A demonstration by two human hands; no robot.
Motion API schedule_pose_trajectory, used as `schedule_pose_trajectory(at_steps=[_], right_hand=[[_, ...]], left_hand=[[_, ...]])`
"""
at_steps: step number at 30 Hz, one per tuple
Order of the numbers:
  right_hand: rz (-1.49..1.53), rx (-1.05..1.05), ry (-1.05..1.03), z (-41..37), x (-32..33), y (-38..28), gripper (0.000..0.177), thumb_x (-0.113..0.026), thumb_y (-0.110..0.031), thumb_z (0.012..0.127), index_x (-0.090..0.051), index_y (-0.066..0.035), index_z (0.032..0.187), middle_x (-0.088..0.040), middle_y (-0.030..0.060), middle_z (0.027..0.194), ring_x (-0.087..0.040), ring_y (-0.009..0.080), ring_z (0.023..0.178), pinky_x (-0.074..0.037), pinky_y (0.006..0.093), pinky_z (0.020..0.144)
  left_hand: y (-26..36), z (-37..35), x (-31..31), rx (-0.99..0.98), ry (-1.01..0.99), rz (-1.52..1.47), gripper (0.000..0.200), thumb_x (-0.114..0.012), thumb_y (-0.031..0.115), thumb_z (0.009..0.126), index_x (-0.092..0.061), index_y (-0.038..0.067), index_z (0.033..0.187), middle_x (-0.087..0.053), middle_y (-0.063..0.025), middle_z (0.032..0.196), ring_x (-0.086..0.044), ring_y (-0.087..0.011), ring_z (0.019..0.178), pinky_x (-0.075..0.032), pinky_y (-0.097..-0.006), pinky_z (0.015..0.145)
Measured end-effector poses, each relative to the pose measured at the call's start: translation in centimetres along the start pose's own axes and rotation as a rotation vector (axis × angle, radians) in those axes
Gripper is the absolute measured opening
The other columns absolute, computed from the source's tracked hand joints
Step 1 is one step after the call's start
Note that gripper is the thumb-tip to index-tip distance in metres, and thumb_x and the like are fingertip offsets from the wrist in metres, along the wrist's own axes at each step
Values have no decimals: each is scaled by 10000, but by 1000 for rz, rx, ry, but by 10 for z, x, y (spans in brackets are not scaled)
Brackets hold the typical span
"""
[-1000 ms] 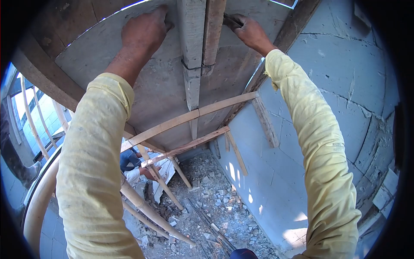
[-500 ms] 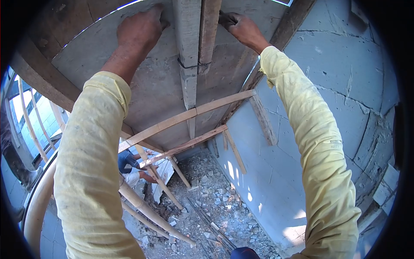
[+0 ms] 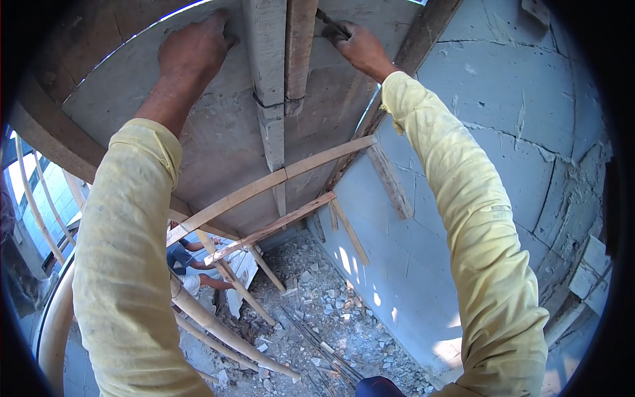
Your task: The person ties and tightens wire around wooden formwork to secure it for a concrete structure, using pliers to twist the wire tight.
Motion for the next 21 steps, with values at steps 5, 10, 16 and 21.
schedule_pose_trajectory(at_steps=[5,10,16,21], right_hand=[[3,15,-21,1,10,9,333,-604,-273,897,-665,-48,1134,-680,229,984,-623,426,936,-485,442,835],[-155,57,-153,-4,14,8,349,-600,-229,857,-662,-83,1167,-688,206,994,-634,402,942,-490,442,857],[-182,28,-256,-5,18,-2,383,-592,-207,833,-657,-111,1198,-683,199,1061,-630,388,1009,-484,440,904],[-217,-13,-236,1,15,-5,394,-603,-202,825,-651,-72,1194,-680,210,1066,-627,391,1025,-482,437,925]], left_hand=[[1,0,2,3,-14,12,533,-615,459,889,-517,186,1336,-700,-130,1068,-669,-348,970,-525,-479,815],[0,1,3,-6,-22,-5,529,-628,453,886,-522,182,1328,-699,-117,1071,-671,-345,961,-526,-472,803],[1,0,3,7,-18,16,535,-637,452,880,-524,183,1328,-702,-113,1047,-673,-339,946,-526,-467,794],[0,0,1,1,0,16,539,-637,454,877,-522,184,1330,-701,-114,1054,-671,-335,955,-525,-465,794]])
Point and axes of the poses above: each hand's wrist, its own z-axis towards the middle knuckle, its own x-axis out of the back of the hand, y = z × x, the point moved 2 cm from there along z, towards the middle knuckle
